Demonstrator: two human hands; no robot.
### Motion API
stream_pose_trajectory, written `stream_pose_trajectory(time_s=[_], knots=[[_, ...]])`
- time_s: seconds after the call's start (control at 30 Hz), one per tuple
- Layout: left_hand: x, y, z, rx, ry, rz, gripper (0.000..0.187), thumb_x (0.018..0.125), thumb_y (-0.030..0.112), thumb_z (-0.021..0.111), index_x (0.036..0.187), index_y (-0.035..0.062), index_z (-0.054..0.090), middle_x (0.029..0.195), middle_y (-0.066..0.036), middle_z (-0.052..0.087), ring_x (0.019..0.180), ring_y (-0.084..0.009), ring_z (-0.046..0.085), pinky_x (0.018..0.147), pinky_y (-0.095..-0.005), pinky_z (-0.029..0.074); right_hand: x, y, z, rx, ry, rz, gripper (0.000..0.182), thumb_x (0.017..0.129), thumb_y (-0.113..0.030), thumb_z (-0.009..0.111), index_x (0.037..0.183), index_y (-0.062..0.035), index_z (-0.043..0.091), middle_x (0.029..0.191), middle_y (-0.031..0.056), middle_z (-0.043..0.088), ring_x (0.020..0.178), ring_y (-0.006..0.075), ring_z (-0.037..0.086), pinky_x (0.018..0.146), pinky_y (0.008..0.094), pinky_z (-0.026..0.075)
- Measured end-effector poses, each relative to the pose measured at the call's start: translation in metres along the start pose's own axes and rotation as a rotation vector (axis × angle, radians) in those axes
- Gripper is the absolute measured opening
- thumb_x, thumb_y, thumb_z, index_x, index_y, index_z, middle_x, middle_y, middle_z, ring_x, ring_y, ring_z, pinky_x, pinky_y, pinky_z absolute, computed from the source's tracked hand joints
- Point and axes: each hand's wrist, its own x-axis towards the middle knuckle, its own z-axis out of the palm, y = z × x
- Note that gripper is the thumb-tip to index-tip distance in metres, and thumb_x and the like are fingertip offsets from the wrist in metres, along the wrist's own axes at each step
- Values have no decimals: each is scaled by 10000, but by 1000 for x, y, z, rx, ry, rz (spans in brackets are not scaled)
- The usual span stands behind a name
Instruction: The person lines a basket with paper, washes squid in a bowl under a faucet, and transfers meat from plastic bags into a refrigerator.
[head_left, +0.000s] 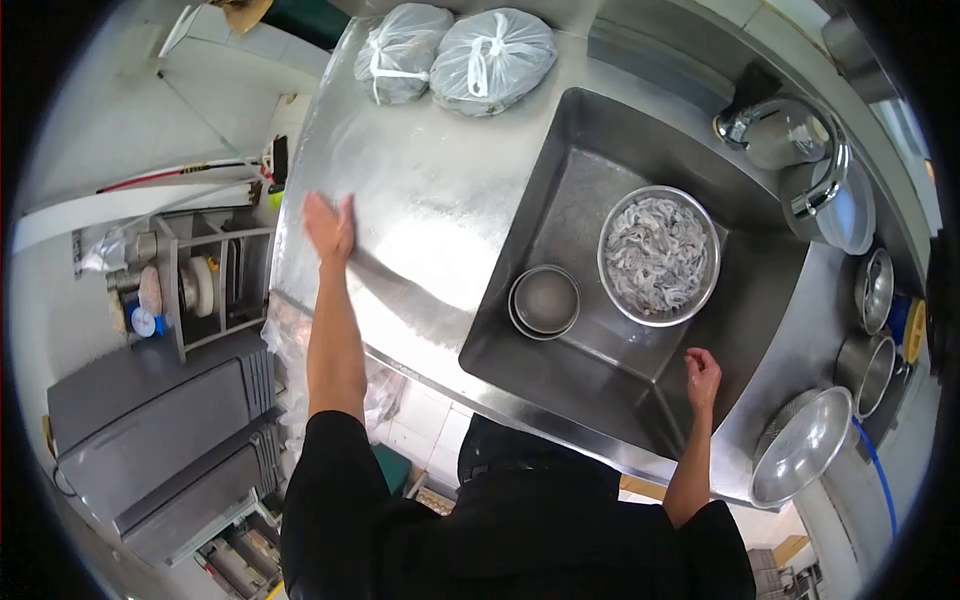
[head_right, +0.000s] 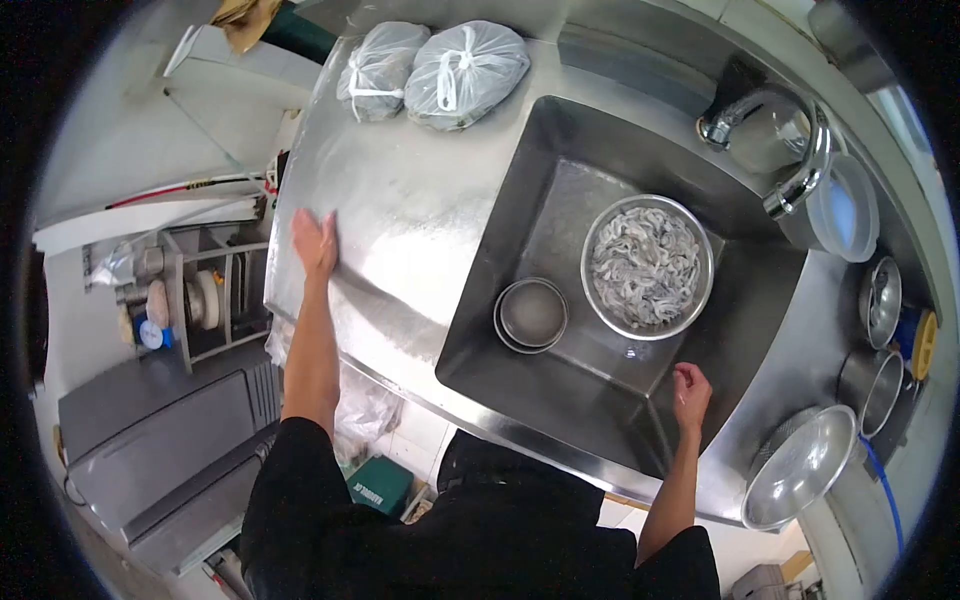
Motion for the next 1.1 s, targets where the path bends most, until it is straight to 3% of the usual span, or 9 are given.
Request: stream_pose_trajectory(time_s=[0.13, 0.23, 0.4, 0.5, 0.57, 0.7, 0.8, 0.93, 1.1], knots=[[19, 172, 2, -55, 18, 439, 781, 904, 552, 372, 1403, -34, 240, 1471, -188, 244, 1380, -299, 183, 1118, -444, 119, 6, 8, 24, 20, 32, -43, 151, 824, -95, 583, 936, -14, 644, 734, 71, 640, 666, 128, 577, 656, 272, 468], [-7, 275, 1, 32, -82, 339, 837, 906, 573, 329, 1380, -106, 212, 1468, -229, 213, 1380, -380, 128, 1117, -462, 120, 30, -42, 33, -43, 19, -124, 166, 816, -123, 591, 925, -10, 643, 742, 121, 640, 686, 168, 606, 672, 298, 475], [-67, 323, 4, -149, 71, 357, 694, 908, 408, 420, 1374, -80, 259, 1454, -242, 237, 1372, -397, 146, 1100, -526, 124, 95, -64, 19, -74, 100, -206, 202, 799, -157, 606, 926, -7, 651, 713, 95, 639, 663, 179, 602, 647, 298, 477], [-122, 336, -3, -167, 35, 638, 631, 859, 256, 495, 1371, -50, 288, 1460, -219, 245, 1376, -376, 162, 1092, -548, 131, 146, -37, 9, -142, 281, -172, 240, 779, -170, 606, 957, -14, 650, 788, 145, 661, 737, 263, 635, 697, 338, 488], [-153, 337, 29, -186, -126, 759, 594, 843, 165, 508, 1379, 15, 300, 1461, -160, 278, 1367, -339, 211, 1069, -564, 177, 175, -22, 5, -336, 425, 63, 343, 765, -156, 568, 1083, -36, 614, 1009, 215, 631, 963, 353, 604, 850, 427, 463], [-178, 337, 127, -431, -823, 118, 356, 767, 105, 539, 1109, 12, 563, 1159, -169, 574, 1086, -349, 536, 957, -437, 405, 229, 34, 29, -288, 140, 236, 379, 661, -180, 594, 1015, -45, 620, 1043, 202, 622, 1018, 390, 568, 896, 435, 439], [-184, 355, 155, -1043, -924, -210, 272, 756, 117, 541, 992, 11, 625, 985, -193, 639, 948, -361, 604, 842, -401, 470, 209, 4, 28, -284, 213, 237, 319, 646, -126, 587, 946, -28, 635, 898, 178, 650, 870, 341, 618, 770, 400, 465], [-176, 361, 165, -861, -825, -177, 235, 732, 128, 568, 930, 26, 642, 937, -199, 647, 913, -358, 615, 798, -431, 463, 198, 51, 42, -135, 253, 200, 278, 659, -111, 559, 913, -25, 637, 863, 179, 623, 856, 324, 608, 774, 389, 456], [-175, 355, 80, -595, -671, 136, 196, 779, 208, 591, 818, 17, 602, 868, -226, 626, 857, -413, 588, 743, -478, 452, 103, -13, 3, 10, 375, -60, 262, 699, -140, 562, 903, 3, 646, 949, 140, 625, 832, 247, 594, 778, 350, 450]])
